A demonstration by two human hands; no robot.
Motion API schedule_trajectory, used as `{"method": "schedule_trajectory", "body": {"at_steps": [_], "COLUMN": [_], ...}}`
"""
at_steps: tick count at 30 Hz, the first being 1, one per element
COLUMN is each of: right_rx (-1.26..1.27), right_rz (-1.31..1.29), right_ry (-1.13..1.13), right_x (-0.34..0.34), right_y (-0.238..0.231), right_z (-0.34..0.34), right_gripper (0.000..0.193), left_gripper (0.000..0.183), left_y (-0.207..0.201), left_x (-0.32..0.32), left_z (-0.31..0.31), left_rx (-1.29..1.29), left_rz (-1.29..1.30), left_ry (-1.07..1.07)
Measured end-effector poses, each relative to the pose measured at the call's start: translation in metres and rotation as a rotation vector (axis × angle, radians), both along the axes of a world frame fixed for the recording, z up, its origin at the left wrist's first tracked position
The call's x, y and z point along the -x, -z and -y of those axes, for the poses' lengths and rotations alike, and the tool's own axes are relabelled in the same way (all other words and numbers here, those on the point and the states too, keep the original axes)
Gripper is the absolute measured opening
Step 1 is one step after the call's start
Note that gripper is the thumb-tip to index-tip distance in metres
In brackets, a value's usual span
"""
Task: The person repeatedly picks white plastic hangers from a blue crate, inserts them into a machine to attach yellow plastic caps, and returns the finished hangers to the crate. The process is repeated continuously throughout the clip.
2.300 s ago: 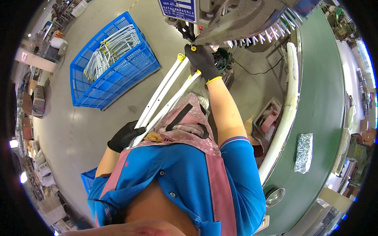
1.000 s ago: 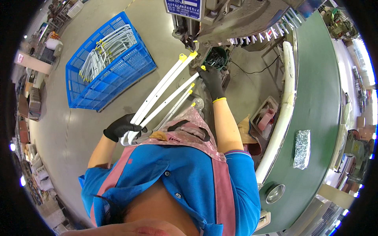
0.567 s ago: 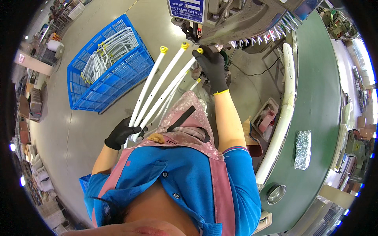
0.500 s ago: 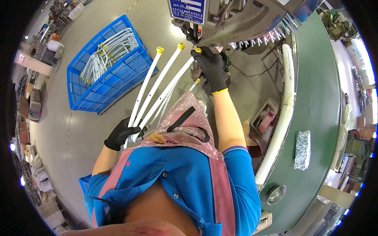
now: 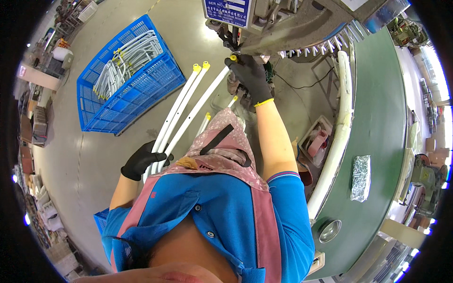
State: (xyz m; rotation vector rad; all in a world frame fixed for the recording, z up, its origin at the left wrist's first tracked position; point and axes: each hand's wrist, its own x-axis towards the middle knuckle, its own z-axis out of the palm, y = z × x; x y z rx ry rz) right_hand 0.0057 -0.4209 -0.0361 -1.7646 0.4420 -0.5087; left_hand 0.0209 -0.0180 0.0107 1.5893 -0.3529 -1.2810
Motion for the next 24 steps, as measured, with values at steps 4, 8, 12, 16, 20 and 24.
{"method": "schedule_trajectory", "body": {"at_steps": [4,8,12,16,20,24], "right_rx": [0.067,0.331,0.334,0.237,0.302,0.127], "right_rz": [-0.113,-0.255,-0.242,-0.132,-0.276,-0.232], "right_ry": [-0.068,0.053,0.048,0.029,0.101,0.076], "right_x": [-0.007,0.002,0.010,0.019,0.035,0.057], "right_y": [0.008,0.008,0.003,0.006,0.015,0.032], "right_z": [0.005,-0.004,-0.012,-0.020,-0.022,-0.024], "right_gripper": [0.033,0.036,0.037,0.037,0.036,0.032], "left_gripper": [0.043,0.045,0.046,0.048,0.050,0.050], "left_y": [-0.016,-0.008,0.004,0.005,0.002,-0.005], "left_x": [-0.001,-0.003,-0.002,-0.002,-0.005,-0.002], "left_z": [0.001,0.005,0.003,0.001,0.003,0.002], "left_rx": [0.035,-0.015,0.035,0.043,0.053,0.014], "left_rz": [-0.080,-0.030,-0.012,-0.028,-0.064,-0.058], "left_ry": [-0.003,0.032,0.027,0.006,0.006,-0.008]}}
